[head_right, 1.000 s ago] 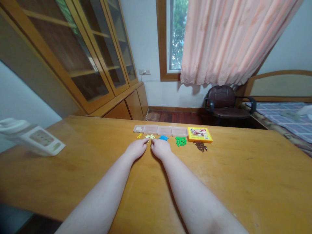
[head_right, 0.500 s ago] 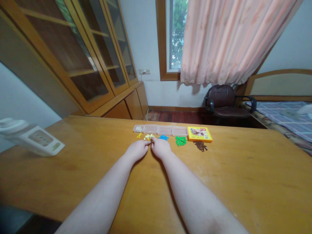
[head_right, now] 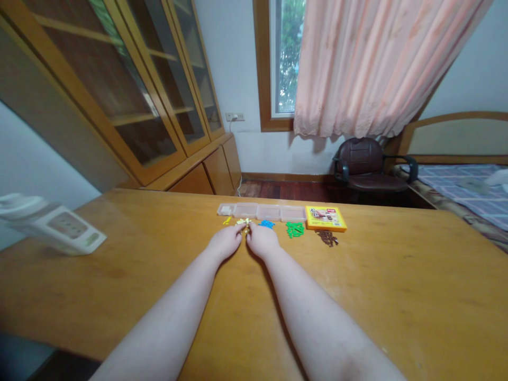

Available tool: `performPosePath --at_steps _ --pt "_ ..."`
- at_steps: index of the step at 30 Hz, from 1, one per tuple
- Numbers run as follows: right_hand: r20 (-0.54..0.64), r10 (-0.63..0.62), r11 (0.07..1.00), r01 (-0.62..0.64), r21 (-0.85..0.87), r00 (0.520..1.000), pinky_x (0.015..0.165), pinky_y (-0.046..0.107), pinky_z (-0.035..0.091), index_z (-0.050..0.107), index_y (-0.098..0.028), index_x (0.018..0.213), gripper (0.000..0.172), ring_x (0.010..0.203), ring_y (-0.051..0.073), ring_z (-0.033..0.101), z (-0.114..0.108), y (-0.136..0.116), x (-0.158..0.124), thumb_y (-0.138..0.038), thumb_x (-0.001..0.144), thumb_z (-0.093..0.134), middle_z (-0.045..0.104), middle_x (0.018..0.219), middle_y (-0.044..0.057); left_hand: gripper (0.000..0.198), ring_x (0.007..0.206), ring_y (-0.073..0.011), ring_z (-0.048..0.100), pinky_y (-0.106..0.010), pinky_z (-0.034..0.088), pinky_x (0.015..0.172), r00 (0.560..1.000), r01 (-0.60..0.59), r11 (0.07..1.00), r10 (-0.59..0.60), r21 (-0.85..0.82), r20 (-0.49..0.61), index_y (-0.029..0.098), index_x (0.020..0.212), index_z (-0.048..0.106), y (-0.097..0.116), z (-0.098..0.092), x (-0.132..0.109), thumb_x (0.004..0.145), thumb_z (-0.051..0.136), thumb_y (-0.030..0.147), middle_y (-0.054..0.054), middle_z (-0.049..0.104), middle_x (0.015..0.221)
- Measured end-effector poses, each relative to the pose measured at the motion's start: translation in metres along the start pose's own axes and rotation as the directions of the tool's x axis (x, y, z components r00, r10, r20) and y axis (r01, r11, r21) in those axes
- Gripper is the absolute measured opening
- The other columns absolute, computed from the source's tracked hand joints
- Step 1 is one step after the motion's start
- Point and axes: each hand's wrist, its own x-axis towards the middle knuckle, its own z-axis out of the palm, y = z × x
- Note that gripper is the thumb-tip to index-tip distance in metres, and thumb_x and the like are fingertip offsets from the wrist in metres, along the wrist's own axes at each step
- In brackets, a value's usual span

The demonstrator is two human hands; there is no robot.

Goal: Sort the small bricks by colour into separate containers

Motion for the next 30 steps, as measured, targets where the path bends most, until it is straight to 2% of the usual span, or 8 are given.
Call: performPosePath --at_steps 7,11,19,25,30 --pt "0.004 0.03 1.0 -0.03 -0.011 1.0 0.078 0.032 0.045 0.048 -0.02 0.122 0.035 0.093 0.023 0.064 -0.0006 -0.0014 -0.0006 -0.029 0.09 0.038 0.067 0.103 0.01 0.046 0.112 -0.0205 0.056 -0.033 0.043 0.095 0.999 -0.035 0.999 0.035 -0.015 -0.001 0.034 0.13 0.047 -0.0024 0.0036 0.0021 0.086 0.04 0.02 -0.001 0.057 0.128" --pt "-0.011 0.012 1.0 -0.012 -0.011 1.0 0.076 0.032 0.046 0.042 -0.02 0.128 0.042 0.092 0.024 0.064 0.0012 -0.0006 0.0 -0.031 0.088 0.042 0.067 0.104 0.01 0.048 0.109 -0.0216 0.058 -0.034 0.045 0.091 1.0 -0.017 1.0 0.017 -0.001 0.002 0.033 0.135 0.04 -0.0012 0.0029 0.0023 0.088 0.038 0.022 -0.004 0.058 0.126" --pt "-0.014 0.025 1.0 -0.026 -0.017 1.0 0.075 0.033 0.046 0.053 -0.017 0.11 0.03 0.092 0.024 0.064 0.0054 0.0017 0.0019 -0.032 0.087 0.041 0.068 0.1 0.012 0.046 0.11 -0.0222 0.057 -0.034 0.044 0.091 1.0 -0.026 1.0 0.026 0.008 -0.01 0.032 0.132 0.044 0.0005 0.0029 0.0029 0.088 0.038 0.022 -0.003 0.057 0.128" --pt "-0.017 -0.012 1.0 0.011 -0.013 1.0 0.076 0.034 0.046 0.046 -0.022 0.126 0.041 0.093 0.024 0.064 0.0048 0.0028 0.0028 -0.032 0.087 0.042 0.068 0.105 0.01 0.048 0.109 -0.0237 0.057 -0.036 0.045 0.09 0.999 -0.04 0.999 0.04 0.013 -0.008 0.033 0.134 0.043 -0.0014 0.0035 0.0043 0.087 0.039 0.023 -0.004 0.059 0.126" --pt "-0.025 -0.001 1.0 0.001 0.0 1.0 0.077 0.034 0.046 0.047 -0.021 0.126 0.041 0.094 0.024 0.064 0.0057 0.0038 0.0034 -0.033 0.086 0.043 0.067 0.106 0.01 0.049 0.11 -0.0234 0.058 -0.036 0.045 0.091 0.999 -0.029 0.999 0.028 -0.013 -0.031 0.031 0.135 0.041 -0.0023 0.0059 0.0042 0.087 0.039 0.023 -0.004 0.058 0.126"
